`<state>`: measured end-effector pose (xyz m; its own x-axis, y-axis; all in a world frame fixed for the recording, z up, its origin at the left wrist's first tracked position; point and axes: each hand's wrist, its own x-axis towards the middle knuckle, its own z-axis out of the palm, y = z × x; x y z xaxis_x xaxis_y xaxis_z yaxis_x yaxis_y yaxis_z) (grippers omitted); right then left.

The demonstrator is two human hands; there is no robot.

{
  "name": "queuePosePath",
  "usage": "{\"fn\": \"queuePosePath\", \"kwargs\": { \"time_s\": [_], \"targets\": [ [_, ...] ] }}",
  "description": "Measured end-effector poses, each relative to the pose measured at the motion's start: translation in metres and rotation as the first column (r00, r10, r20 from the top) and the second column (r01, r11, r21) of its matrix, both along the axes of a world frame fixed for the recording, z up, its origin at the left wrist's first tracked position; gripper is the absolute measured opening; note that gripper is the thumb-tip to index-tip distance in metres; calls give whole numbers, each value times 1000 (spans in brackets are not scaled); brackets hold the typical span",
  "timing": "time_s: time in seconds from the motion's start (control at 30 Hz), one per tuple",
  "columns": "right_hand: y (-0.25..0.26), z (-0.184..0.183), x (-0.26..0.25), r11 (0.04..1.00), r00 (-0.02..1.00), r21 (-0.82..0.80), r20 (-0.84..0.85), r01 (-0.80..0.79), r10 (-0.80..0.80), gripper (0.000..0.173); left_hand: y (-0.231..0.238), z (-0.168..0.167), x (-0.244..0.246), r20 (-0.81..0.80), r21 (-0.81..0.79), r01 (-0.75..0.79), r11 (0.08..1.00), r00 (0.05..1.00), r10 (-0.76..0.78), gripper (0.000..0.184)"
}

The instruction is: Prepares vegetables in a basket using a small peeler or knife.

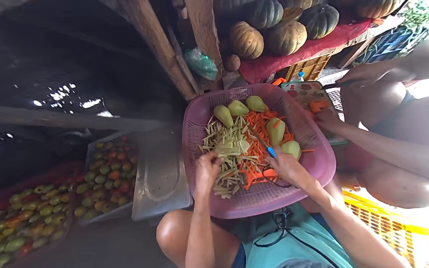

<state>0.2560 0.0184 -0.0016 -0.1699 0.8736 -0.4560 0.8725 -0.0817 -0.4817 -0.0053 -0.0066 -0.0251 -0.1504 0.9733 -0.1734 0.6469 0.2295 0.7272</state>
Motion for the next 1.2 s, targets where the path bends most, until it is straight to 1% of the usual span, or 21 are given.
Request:
{"fn": "queuePosePath", "kwargs": {
  "time_s": [0.07, 0.13, 0.17, 0.23, 0.33, 0.4, 0.43, 0.5, 0.57, 0.6, 0.67, 0.73, 0.77, 0.8, 0.83, 0.87, 0.93, 1.0, 1.07, 1.13, 1.2],
  "targets": [
    [1, -4, 20, 998, 986, -4, -154, 61, -61, 46, 16, -4, 31, -98, 72, 230, 971, 970, -223, 27],
    [-2, -14, 30, 991, 940, -90, -317, 103, -127, 46, 38, -19, 58, -186, 156, 444, 882, 890, -416, 40],
    [-3, -19, 32, 984, 903, -131, -397, 118, -161, 46, 51, -27, 69, -237, 127, 531, 838, 837, -494, 44],
    [-4, -27, 30, 972, 829, -201, -517, 122, -211, 46, 77, -34, 86, -362, -75, 639, 766, 698, -618, 49],
    [-3, -30, 30, 958, 766, -270, -595, 94, -243, 45, 108, -38, 99, -510, -407, 599, 690, 477, -715, 56],
    [-2, -31, 34, 960, 763, -270, -603, 80, -233, 48, 120, -31, 103, -535, -528, 561, 638, 363, -763, 60],
    [-1, -33, 35, 963, 764, -260, -605, 76, -224, 51, 123, -27, 103, -538, -561, 549, 619, 326, -777, 58],
    [0, -36, 38, 970, 778, -231, -596, 74, -201, 49, 123, -15, 100, -552, -576, 534, 619, 304, -776, 38],
    [0, -38, 41, 974, 791, -215, -581, 76, -190, 50, 117, 2, 94, -570, -545, 513, 663, 353, -742, 31],
    [0, -40, 41, 974, 797, -213, -575, 76, -188, 51, 112, 11, 86, -568, -495, 513, 701, 420, -708, 30],
    [0, -42, 40, 973, 803, -219, -564, 78, -191, 51, 100, 25, 63, -502, -330, 481, 812, 639, -583, 28],
    [2, -41, 37, 972, 817, -223, -545, 74, -187, 50, 81, 26, 38, -283, -91, 345, 934, 890, -357, 29],
    [3, -40, 34, 972, 822, -220, -538, 76, -187, 49, 71, 22, 28, -90, 2, 223, 975, 971, -222, 32],
    [4, -39, 29, 971, 816, -221, -542, 93, -201, 49, 60, 20, 23, 139, 54, 84, 995, 986, -91, 35],
    [6, -39, 22, 967, 789, -221, -569, 125, -232, 51, 50, 18, 21, 341, 68, -36, 997, 940, 11, 36],
    [8, -39, 14, 960, 734, -229, -622, 163, -273, 53, 41, 17, 20, 485, 57, -111, 992, 872, 70, 37],
    [14, -39, -6, 943, 583, -273, -741, 192, -333, 56, 29, 14, 17, 628, 27, -157, 987, 771, 105, 45],
    [22, -35, -27, 955, 566, -237, -769, 177, -296, 56, 24, 10, 14, 663, 27, -162, 986, 741, 104, 53],
    [27, -24, -45, 979, 752, -19, -638, 203, -168, 64, 24, 1, 13, 611, 88, -163, 983, 788, 76, 54],
    [28, -22, -62, 936, 846, 274, -531, 221, -44, 71, 25, -3, 15, 414, 193, -127, 973, 910, 37, 43],
    [31, -24, -73, 915, 866, 363, -498, 175, 32, 77, 23, -3, 22, 202, 297, -62, 953, 979, 1, 29]
  ]
}}
